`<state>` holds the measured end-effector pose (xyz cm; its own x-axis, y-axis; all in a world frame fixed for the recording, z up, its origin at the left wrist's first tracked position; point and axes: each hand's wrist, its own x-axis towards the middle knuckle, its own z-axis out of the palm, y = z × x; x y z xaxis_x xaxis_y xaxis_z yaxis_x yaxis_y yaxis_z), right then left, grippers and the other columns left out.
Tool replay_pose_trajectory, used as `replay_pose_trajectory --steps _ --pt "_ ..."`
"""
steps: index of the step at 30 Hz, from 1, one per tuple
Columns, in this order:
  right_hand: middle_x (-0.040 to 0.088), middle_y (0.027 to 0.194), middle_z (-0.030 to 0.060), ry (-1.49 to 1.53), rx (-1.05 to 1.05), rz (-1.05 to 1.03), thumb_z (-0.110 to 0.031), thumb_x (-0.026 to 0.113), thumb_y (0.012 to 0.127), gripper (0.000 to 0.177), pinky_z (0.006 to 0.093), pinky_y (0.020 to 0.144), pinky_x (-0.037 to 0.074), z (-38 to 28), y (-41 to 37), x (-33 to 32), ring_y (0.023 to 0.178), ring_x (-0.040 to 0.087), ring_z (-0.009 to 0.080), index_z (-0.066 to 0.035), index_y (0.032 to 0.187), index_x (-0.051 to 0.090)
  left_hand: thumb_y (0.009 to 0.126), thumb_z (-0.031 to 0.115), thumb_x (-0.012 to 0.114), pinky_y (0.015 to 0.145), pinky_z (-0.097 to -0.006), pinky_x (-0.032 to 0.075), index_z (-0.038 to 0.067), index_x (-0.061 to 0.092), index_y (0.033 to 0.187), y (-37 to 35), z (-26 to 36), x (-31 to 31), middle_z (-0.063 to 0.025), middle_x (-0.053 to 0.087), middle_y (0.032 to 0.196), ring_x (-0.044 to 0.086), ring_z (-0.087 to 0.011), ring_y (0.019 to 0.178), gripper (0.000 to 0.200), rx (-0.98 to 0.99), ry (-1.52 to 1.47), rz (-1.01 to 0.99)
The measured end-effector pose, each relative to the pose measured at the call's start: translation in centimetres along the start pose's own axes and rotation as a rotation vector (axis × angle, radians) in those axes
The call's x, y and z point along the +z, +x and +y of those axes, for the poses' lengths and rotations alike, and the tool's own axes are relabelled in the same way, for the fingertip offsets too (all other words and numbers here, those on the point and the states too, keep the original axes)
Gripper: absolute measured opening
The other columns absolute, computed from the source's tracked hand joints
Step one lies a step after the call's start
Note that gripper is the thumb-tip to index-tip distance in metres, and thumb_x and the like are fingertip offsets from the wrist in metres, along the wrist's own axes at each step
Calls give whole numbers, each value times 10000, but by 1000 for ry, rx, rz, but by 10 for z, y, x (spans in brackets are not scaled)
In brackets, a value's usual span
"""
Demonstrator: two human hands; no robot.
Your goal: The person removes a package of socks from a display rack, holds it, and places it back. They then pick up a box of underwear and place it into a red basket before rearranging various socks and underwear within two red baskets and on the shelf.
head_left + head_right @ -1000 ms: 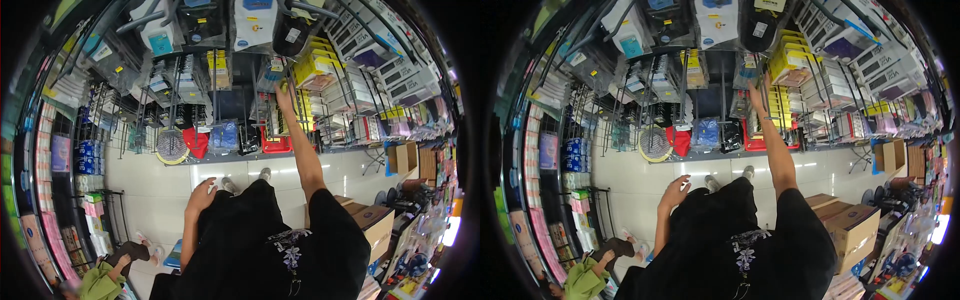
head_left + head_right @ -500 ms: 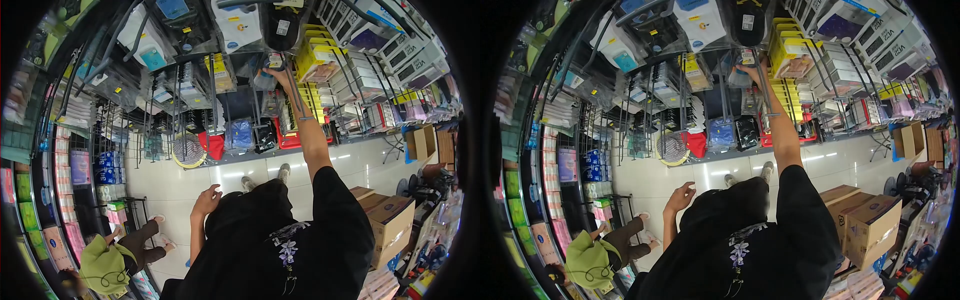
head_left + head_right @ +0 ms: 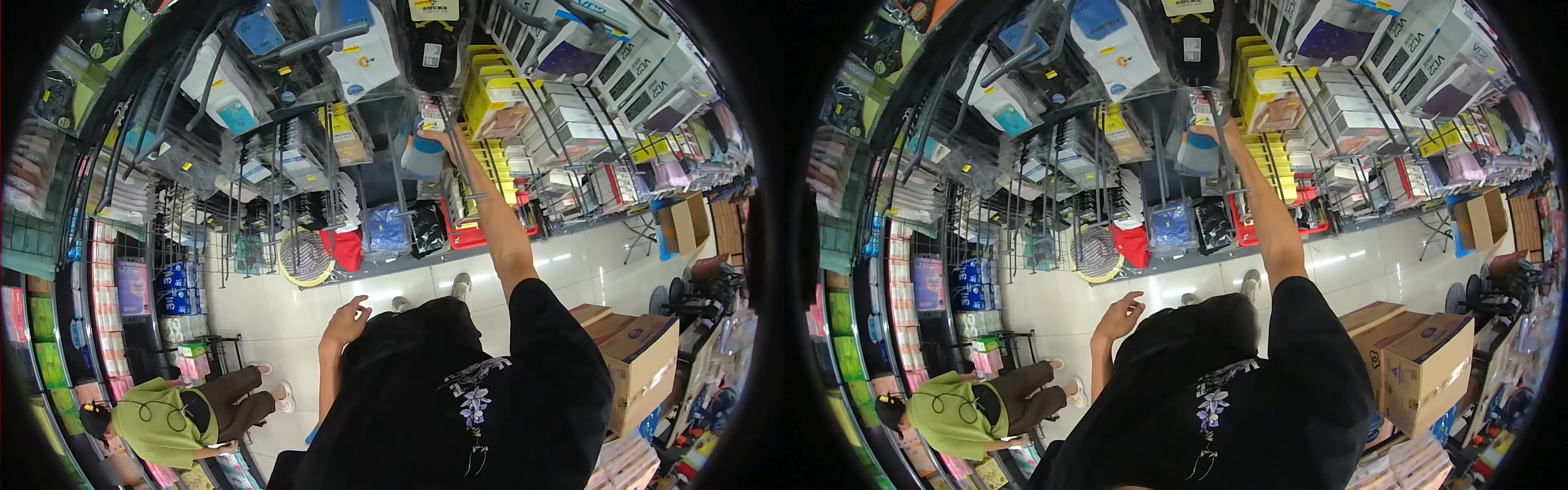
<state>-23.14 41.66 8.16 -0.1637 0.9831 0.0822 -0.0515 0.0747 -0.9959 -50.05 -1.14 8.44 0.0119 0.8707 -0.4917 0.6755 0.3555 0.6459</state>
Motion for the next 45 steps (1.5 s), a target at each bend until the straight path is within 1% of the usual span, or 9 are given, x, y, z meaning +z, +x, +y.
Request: replay_pose_trajectory --steps 7,11,15,23,29,31,35,38,45 --pt "738 952 70 42 117 -31 -183 892 758 346 296 759 569 -31 -50 -14 823 698 147 -18 1015 729 995 272 611 895 -423 550 79 563 1361 15 12 10 -198 733 1100 715 -343 996 416 47 -15 5" --pt "733 960 65 36 117 -49 -177 860 804 302 300 754 573 -36 -57 -21 835 700 143 -21 1023 721 983 311 603 916 -453 540 96 566 1370 24 20 12 -198 717 1163 691 -392 1050 444 59 -34 -29" --pt "729 988 61 118 176 -128 -145 838 836 338 306 781 579 -35 -54 -26 867 706 152 -21 1110 685 979 329 601 959 -459 513 96 566 1370 29 24 12 -207 705 1187 663 -405 1112 457 73 -29 -44" --pt "740 1028 79 106 255 -120 -149 869 801 405 326 834 590 -30 -52 -33 917 722 179 -24 1135 680 979 345 591 997 -457 492 97 567 1372 22 4 10 -212 696 1205 635 -411 1162 465 72 -19 -80" --pt "751 1010 81 -57 160 -165 -163 883 781 429 302 829 566 -40 -118 -44 917 708 150 -17 1139 698 975 336 598 977 -462 505 96 571 1364 -1 -23 7 -212 698 1197 651 -415 1130 458 28 -13 -5" --pt "753 1026 74 -68 127 -90 -178 887 775 433 292 855 548 -49 -149 -46 922 699 137 -19 1135 706 984 304 607 937 -445 525 103 586 1348 -8 -29 7 -169 730 1134 688 -379 1037 417 51 -8 36" --pt "734 1059 68 -202 275 -65 -104 855 794 424 319 902 524 -71 -203 -53 952 684 158 4 1164 679 982 296 605 928 -447 527 94 605 1327 -16 -44 12 -173 724 1149 686 -380 1036 400 54 0 5" --pt "742 1070 72 -154 288 -54 -164 874 783 462 317 899 531 -76 -232 -56 960 685 148 1 1170 683 974 282 608 937 -449 521 91 617 1312 -14 -37 11 -170 718 1163 676 -387 1059 388 59 14 -33" --pt "735 1084 74 -94 342 -35 -120 873 769 473 321 919 521 -95 -284 -56 969 682 151 -5 1185 679 963 208 586 985 -451 494 68 608 1276 5 0 -2 -178 680 1198 633 -371 1156 344 281 28 -44"
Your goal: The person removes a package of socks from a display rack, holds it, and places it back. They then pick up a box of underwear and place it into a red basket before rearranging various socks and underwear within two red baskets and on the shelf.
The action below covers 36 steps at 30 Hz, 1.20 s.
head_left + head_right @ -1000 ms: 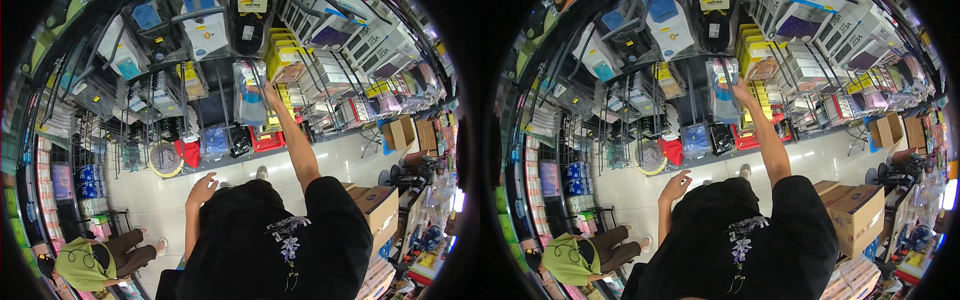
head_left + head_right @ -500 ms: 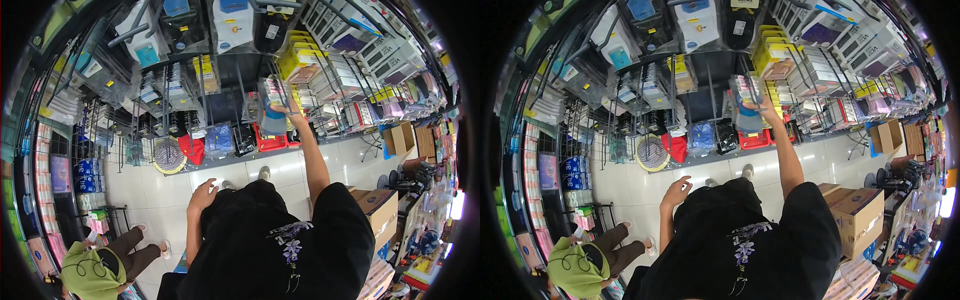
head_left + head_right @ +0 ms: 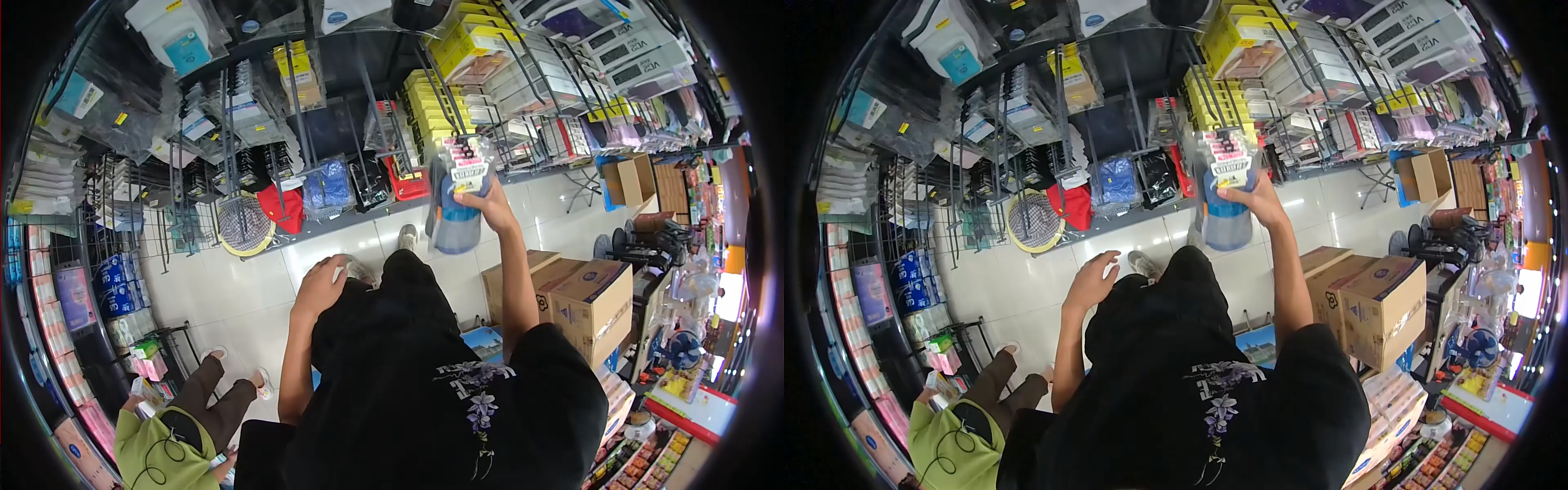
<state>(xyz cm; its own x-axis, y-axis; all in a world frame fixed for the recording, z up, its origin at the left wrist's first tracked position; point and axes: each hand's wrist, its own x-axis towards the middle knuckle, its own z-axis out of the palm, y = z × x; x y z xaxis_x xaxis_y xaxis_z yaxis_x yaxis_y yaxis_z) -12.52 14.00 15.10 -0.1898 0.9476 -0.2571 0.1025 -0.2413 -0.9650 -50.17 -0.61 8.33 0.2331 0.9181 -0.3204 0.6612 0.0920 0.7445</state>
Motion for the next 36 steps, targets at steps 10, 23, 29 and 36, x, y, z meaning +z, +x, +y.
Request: replay_pose_trajectory --steps 10,23,29,36 --pt "745 1050 58 1 -25 -72 -44 840 781 400 305 901 533 -5 -19 93 970 682 129 -8 1149 690 1010 129 577 963 -377 507 9 576 1330 69 74 -21 -177 662 1265 652 -296 1159 341 306 -471 269" --pt "738 1114 85 26 -64 -187 -79 858 786 458 305 919 535 4 26 97 1021 679 139 -1 1193 663 1046 110 512 1000 -301 438 51 495 1424 116 117 -53 -114 640 1287 592 -167 1136 383 308 -803 406" --pt "731 1112 94 105 -112 -256 -133 884 764 526 308 933 525 16 42 98 1017 670 138 23 1210 652 1043 78 477 1015 -285 421 55 501 1416 117 128 -62 -123 650 1275 585 -162 1182 375 262 -758 418" --pt "733 1109 97 70 -92 -295 -188 905 743 581 309 936 520 16 46 93 1009 671 143 22 1222 652 1014 50 558 947 -264 487 -7 640 1239 136 126 -63 -110 715 1156 663 -133 1064 246 220 -799 397"
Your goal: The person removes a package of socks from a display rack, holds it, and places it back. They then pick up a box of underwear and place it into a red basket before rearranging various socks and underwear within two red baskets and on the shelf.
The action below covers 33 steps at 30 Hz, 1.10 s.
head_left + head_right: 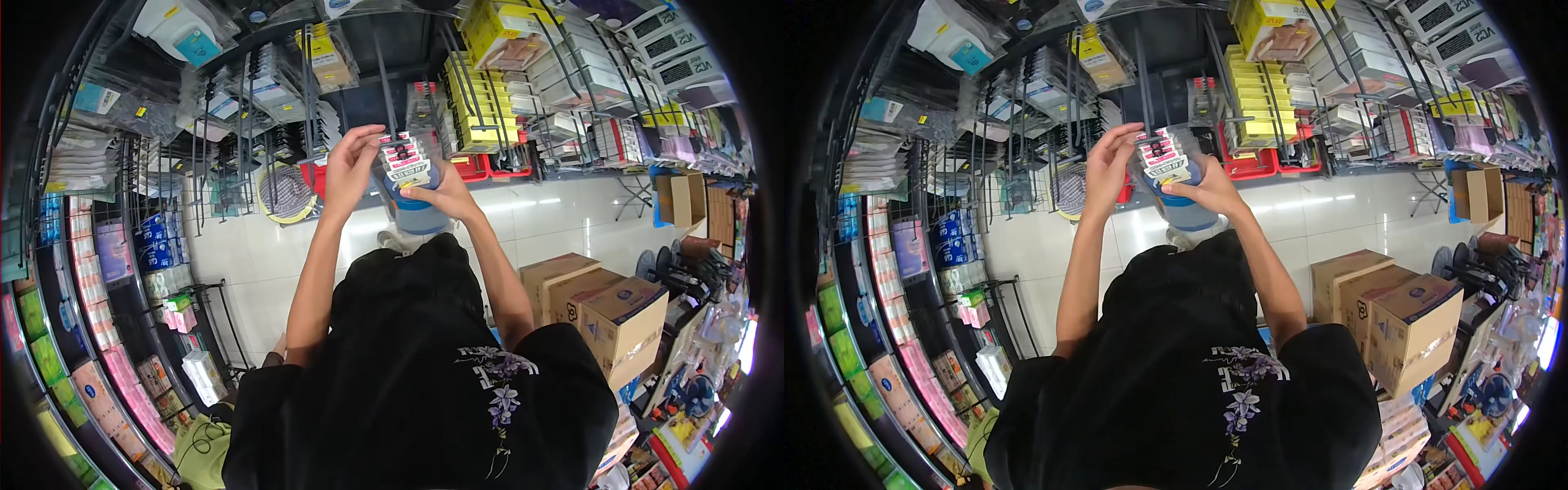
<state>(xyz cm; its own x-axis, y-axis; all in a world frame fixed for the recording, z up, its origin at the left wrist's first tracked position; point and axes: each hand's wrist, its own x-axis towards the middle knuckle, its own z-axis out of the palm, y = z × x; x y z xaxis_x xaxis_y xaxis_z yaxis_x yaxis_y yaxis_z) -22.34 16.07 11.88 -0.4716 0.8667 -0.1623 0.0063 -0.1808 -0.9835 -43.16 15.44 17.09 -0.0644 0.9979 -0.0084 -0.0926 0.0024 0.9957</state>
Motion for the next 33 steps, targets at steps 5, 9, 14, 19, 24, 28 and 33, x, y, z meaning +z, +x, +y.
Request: replay_pose_trajectory --steps 5,9,14,19,24,28,33 --pt "732 1113 96 23 -21 6 -214 907 745 604 313 939 519 7 3 -3 1012 672 145 17 1238 645 986 7 595 905 -237 512 -12 647 1218 7 5 2 -101 734 1114 681 -110 1020 239 -1 1 16" --pt "726 1129 94 31 -21 -30 -216 905 749 615 315 947 517 7 8 -7 1028 666 145 12 1253 637 957 -13 610 855 -227 522 -28 653 1189 13 7 4 -100 755 1031 692 -103 952 236 -29 -2 53" --pt "718 1129 81 62 -126 0 -123 875 780 545 313 948 516 4 14 -3 1036 658 134 3 1244 618 919 -31 631 788 -217 507 -35 667 1130 20 10 7 -122 766 969 679 -93 880 214 -92 -28 135" --pt "702 1169 97 1 -170 36 -117 874 778 620 315 976 501 12 17 -2 1060 650 151 22 1303 576 914 -29 642 740 -217 494 -36 681 1071 28 0 10 -134 769 940 670 -95 837 162 -98 -49 178" --pt "674 1228 112 -2 -248 141 -88 863 782 738 322 1017 479 22 20 5 1099 641 166 42 1410 497 922 -7 670 669 -211 461 -32 687 1019 31 -3 16 -101 767 868 627 -59 755 101 -24 34 249" --pt "661 1309 134 35 -242 172 -87 851 789 789 324 1044 461 22 17 5 1160 618 153 1 1478 477 928 -1 674 595 -210 412 -25 689 1013 34 -13 14 -80 761 843 578 -37 693 89 27 46 262" --pt "689 1199 111 -31 -219 219 -79 854 796 672 309 967 509 32 10 -7 1072 660 161 44 1375 536 941 21 681 502 -197 326 -16 683 1009 39 -18 15 -49 748 820 486 2 598 77 40 -6 273"
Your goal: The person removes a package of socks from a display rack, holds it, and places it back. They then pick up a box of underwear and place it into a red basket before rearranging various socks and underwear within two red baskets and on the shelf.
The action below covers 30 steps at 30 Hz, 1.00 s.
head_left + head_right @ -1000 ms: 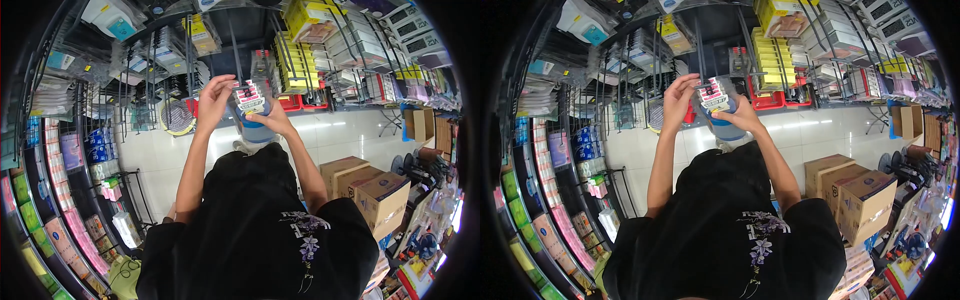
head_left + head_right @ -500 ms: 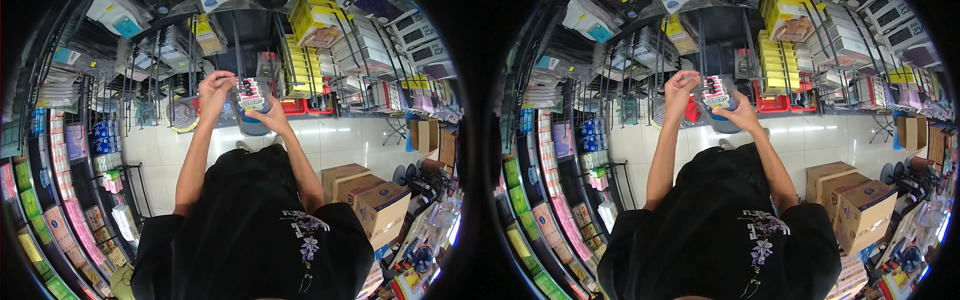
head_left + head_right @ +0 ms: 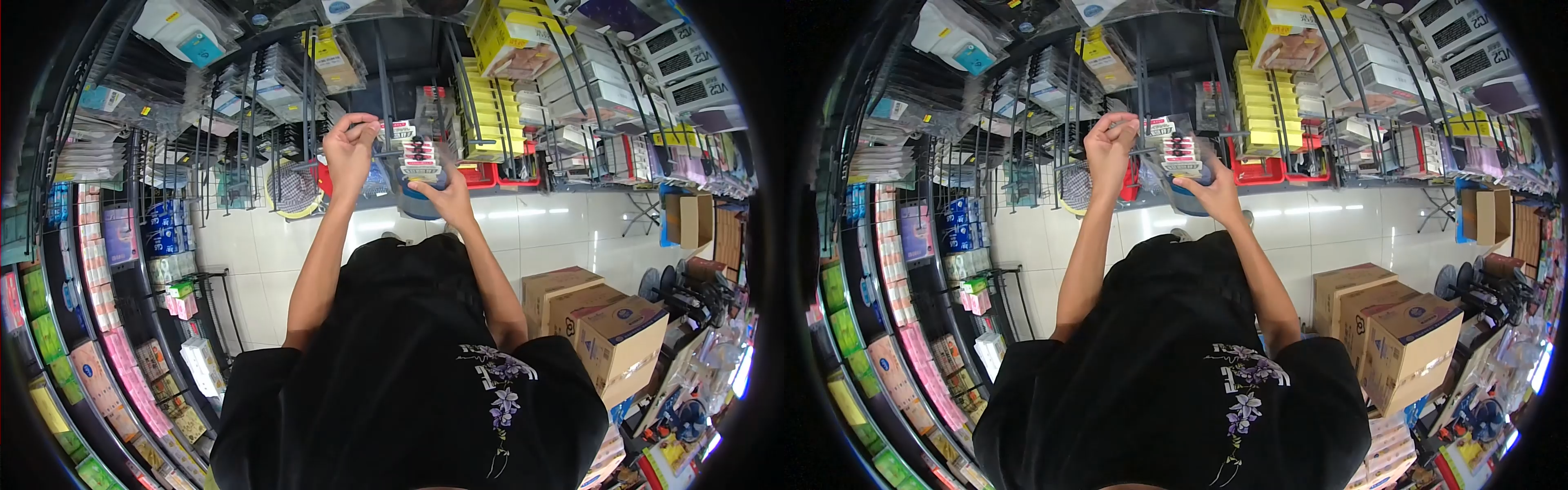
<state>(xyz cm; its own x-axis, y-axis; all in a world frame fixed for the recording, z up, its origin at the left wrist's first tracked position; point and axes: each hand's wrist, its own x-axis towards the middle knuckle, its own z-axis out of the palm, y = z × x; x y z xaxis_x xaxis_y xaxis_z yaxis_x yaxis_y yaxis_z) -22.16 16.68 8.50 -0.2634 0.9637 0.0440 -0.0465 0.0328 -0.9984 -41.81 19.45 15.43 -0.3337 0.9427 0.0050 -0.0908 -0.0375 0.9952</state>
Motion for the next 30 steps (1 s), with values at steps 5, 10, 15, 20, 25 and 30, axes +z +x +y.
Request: replay_pose_trajectory --steps 5,10,15,20,25,30 --pt "714 1168 103 -7 81 50 -52 824 822 562 303 958 509 17 -17 -24 1055 665 147 30 1325 587 936 33 694 556 -204 367 -13 683 1016 9 0 1 -44 742 822 507 -16 630 93 30 6 26" --pt "736 1104 109 -15 85 130 -17 784 854 466 291 899 539 33 -34 -49 994 695 149 55 1276 599 930 47 705 635 -211 438 -11 687 1021 24 -2 6 -45 743 834 564 -45 689 109 66 64 49" --pt "723 1133 92 18 205 73 22 770 847 495 292 944 514 18 -40 -62 1036 672 136 35 1309 593 927 18 686 544 -198 374 -16 690 980 61 -15 16 -44 745 782 514 -15 618 64 197 80 123" --pt "711 1156 93 -14 157 9 20 780 841 554 292 973 502 4 -33 -54 1061 665 142 46 1347 556 923 18 694 694 -207 481 -28 673 1039 116 -34 23 -53 746 878 622 -65 744 126 230 129 162" --pt "707 1127 74 58 140 -53 -24 824 827 513 297 937 524 -18 -21 -42 1032 659 129 38 1276 584 908 23 692 914 -285 511 0 626 1179 110 -52 21 -117 718 1134 679 -162 996 280 452 105 244" --pt "715 1113 71 67 175 -140 -58 846 813 506 298 925 527 -15 -9 -42 1022 661 125 21 1249 601 934 4 643 1024 -330 471 4 635 1231 34 -71 -24 -86 701 1207 665 -183 1079 296 120 131 -104"
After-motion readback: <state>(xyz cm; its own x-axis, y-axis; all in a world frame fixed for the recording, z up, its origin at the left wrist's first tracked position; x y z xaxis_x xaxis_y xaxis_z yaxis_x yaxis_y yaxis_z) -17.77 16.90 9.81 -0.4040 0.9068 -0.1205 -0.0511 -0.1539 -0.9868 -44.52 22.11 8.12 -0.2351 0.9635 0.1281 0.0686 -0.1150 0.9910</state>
